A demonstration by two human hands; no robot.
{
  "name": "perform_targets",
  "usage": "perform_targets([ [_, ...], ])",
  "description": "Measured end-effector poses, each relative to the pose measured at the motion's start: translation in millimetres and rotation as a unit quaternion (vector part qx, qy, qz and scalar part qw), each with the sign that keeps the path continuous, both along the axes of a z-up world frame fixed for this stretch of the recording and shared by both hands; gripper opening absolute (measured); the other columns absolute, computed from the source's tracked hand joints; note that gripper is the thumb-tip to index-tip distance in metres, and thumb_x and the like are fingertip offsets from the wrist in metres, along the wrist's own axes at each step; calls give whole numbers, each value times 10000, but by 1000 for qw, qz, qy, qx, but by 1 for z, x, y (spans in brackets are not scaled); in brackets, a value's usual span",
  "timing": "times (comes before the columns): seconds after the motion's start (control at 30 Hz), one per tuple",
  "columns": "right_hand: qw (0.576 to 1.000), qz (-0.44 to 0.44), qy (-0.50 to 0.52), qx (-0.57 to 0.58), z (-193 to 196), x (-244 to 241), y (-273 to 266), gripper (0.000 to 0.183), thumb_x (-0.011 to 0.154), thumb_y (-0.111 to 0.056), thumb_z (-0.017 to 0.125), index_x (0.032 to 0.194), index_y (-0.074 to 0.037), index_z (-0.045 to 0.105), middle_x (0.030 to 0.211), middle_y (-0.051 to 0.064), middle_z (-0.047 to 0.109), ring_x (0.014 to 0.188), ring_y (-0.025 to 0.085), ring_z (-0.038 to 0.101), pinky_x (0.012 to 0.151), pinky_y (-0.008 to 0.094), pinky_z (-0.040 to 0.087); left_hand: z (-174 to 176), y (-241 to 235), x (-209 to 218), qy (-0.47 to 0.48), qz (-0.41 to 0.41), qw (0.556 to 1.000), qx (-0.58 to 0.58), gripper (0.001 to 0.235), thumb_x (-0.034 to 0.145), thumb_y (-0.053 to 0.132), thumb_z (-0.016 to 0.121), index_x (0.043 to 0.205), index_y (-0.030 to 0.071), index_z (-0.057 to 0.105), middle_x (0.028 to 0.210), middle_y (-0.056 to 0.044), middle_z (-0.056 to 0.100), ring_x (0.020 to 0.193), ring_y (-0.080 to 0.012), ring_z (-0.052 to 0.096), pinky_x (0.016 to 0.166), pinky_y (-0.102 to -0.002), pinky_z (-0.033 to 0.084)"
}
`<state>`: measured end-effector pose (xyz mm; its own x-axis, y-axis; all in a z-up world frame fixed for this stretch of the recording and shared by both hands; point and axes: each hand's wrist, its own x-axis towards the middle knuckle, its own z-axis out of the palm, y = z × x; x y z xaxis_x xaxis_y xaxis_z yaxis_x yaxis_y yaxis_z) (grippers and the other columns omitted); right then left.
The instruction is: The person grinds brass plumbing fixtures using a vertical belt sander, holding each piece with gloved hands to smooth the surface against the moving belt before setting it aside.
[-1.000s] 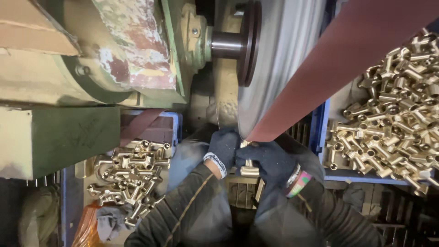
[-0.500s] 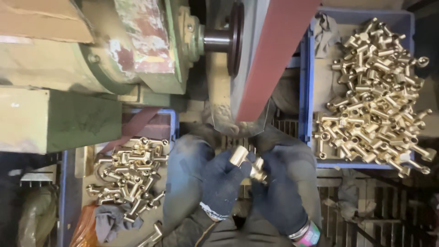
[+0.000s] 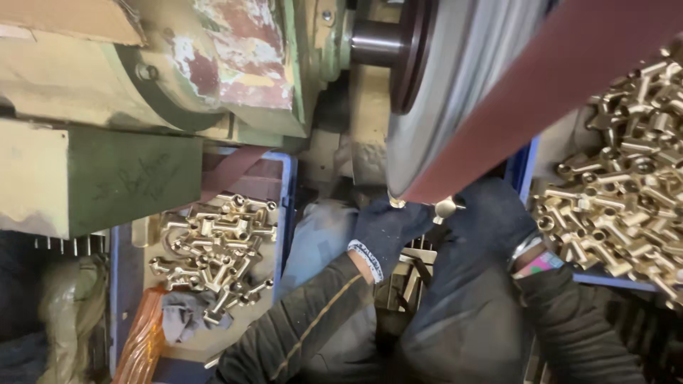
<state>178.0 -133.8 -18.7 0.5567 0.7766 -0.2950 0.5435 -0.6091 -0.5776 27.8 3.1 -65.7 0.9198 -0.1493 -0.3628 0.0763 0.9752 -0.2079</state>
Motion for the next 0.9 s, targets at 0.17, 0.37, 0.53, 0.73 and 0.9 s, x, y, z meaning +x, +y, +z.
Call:
perform_targets([
  [0.17,994,33,83,-62,28,5,-8,398,785,-232,733,1165,-113,736,1121,118,749,1110,321,719,936,400,573,17,3,-7,65,-62,965,248,459,993,133,668,1373,-98,552,1250,-205,664,1101,-299,682,980,-421,561],
  [0.37,926,-221,136,275,110,-89,-40,512,744,-209,730,1235,-68,701,1200,179,694,1026,344,693,841,446,573,104,1,-109,-65,-71,832,546,449,983,161,691,1381,-17,583,1327,-164,666,1185,-244,678,992,-358,539],
  [0.53,835,-299,278,370,100,-178,-37,440,938,-130,621,1367,-82,534,1100,90,611,857,207,614,703,352,546,126,-14,-132,43,57,683,727,348,1019,61,608,1344,-63,624,1375,-186,684,1274,-256,665,1088,-361,506],
  [0.73,703,-248,586,318,62,-212,-44,323,1034,-86,593,1347,-30,534,1017,63,617,823,148,591,693,286,527,114,-3,-126,43,-141,732,665,217,1029,85,603,1169,-18,733,894,-139,743,777,-157,664,696,-349,566],
  [0.9,926,7,247,285,48,-162,-25,302,917,-35,671,1215,-44,624,1114,104,694,996,245,699,841,368,585,118,12,-77,-49,-41,514,855,218,846,83,685,1049,49,757,901,-152,746,812,-218,728,728,-341,572],
])
